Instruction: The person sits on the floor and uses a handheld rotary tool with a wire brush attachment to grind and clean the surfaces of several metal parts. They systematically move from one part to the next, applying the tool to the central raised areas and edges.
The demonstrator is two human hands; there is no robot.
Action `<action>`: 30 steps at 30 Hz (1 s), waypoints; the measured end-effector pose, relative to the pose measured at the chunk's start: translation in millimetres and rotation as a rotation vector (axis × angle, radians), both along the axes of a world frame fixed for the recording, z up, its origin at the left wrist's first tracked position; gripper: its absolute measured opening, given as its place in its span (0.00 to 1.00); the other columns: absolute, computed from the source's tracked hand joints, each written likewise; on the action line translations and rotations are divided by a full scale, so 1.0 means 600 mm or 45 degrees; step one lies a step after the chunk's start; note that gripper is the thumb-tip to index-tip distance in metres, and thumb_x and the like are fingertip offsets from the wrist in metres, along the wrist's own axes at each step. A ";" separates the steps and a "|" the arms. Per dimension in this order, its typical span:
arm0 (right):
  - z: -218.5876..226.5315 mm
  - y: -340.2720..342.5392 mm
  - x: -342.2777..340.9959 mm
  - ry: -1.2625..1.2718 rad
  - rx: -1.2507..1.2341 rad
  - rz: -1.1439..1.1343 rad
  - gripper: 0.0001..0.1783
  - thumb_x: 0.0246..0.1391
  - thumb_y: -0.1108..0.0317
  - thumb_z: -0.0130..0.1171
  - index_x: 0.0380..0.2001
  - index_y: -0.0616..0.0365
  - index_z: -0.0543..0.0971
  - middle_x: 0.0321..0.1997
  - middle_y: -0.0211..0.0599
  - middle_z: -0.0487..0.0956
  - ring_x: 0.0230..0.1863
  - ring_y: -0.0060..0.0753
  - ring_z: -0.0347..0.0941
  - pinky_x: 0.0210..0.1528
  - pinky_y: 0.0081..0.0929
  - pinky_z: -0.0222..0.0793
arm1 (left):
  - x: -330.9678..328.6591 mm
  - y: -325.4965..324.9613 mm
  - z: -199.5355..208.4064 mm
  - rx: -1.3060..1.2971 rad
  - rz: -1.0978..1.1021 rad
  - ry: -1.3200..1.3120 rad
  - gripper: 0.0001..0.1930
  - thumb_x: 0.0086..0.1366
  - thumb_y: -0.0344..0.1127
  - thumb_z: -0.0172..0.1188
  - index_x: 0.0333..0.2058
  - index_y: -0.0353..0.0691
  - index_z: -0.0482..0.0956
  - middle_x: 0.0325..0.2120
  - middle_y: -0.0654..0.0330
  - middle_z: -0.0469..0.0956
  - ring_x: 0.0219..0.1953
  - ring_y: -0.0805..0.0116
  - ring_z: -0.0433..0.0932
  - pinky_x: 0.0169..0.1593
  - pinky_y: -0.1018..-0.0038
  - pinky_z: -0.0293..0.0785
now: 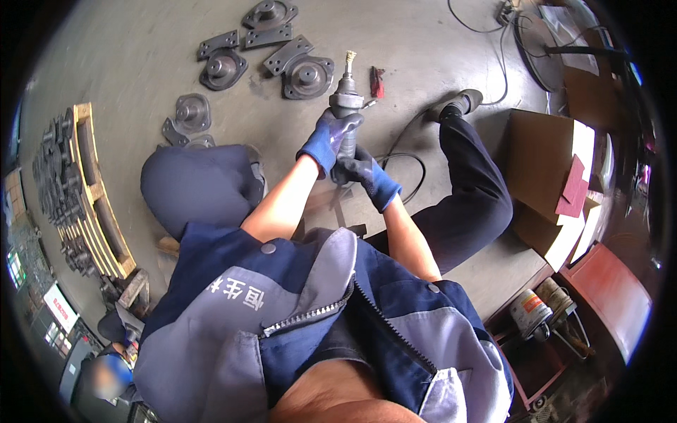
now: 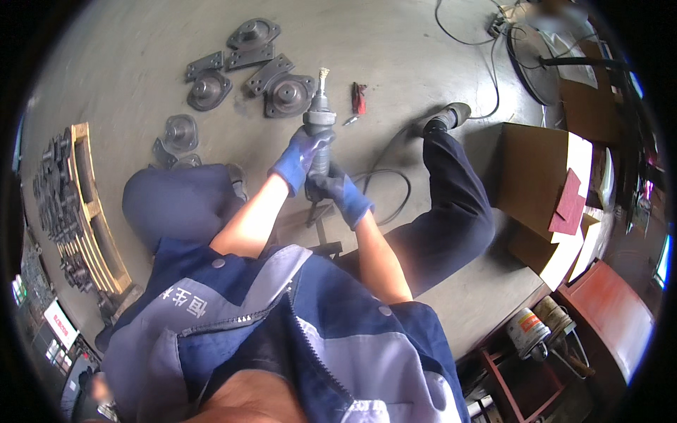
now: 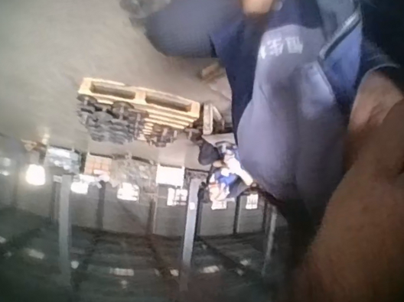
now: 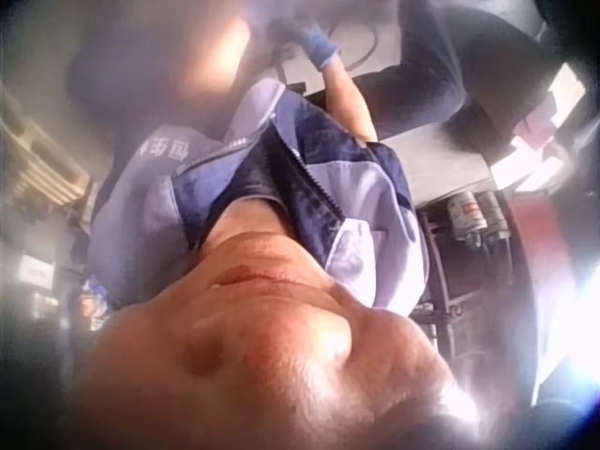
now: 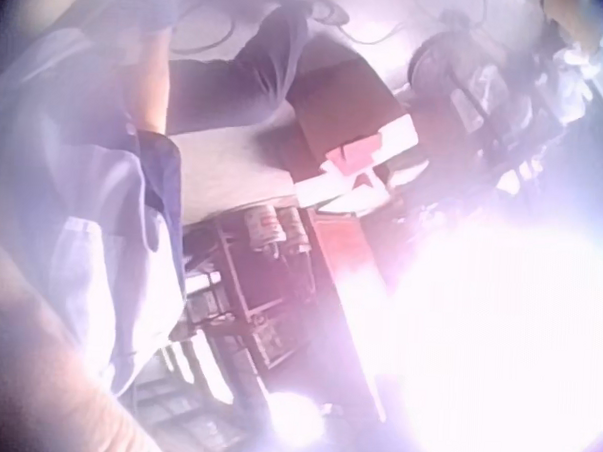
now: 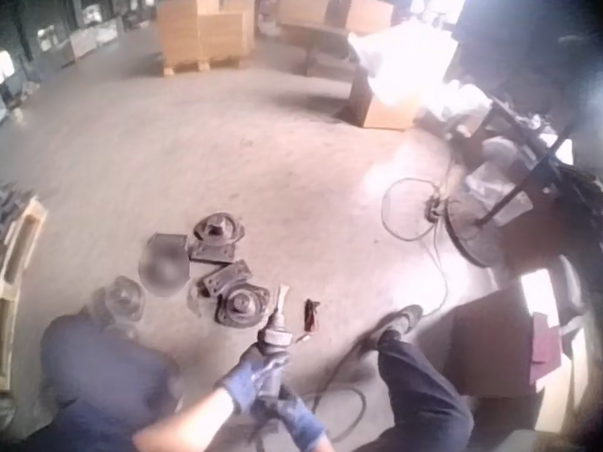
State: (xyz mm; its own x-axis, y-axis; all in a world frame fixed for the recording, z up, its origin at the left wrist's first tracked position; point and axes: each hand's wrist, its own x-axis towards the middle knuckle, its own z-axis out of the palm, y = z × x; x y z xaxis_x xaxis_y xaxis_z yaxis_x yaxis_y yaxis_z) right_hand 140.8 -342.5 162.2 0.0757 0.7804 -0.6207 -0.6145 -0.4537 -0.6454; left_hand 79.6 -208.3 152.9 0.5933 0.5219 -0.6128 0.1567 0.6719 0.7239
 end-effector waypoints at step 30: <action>0.178 0.008 0.155 -0.777 0.478 -1.094 0.24 0.60 0.57 0.51 0.49 0.68 0.72 0.47 0.46 0.78 0.47 0.34 0.75 0.53 0.32 0.71 | 0.033 -0.026 0.165 1.601 -0.910 0.752 0.36 0.46 0.48 0.69 0.52 0.41 0.67 0.42 0.50 0.78 0.44 0.52 0.77 0.50 0.61 0.72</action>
State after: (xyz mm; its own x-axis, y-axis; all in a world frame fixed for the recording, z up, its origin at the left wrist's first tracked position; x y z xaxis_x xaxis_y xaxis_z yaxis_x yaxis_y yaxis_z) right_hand 234.0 -337.6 269.2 0.8914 0.4521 -0.0316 -0.1637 0.2562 -0.9526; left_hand 99.2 -224.0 251.9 0.7743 0.5844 -0.2428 0.6215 -0.6302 0.4653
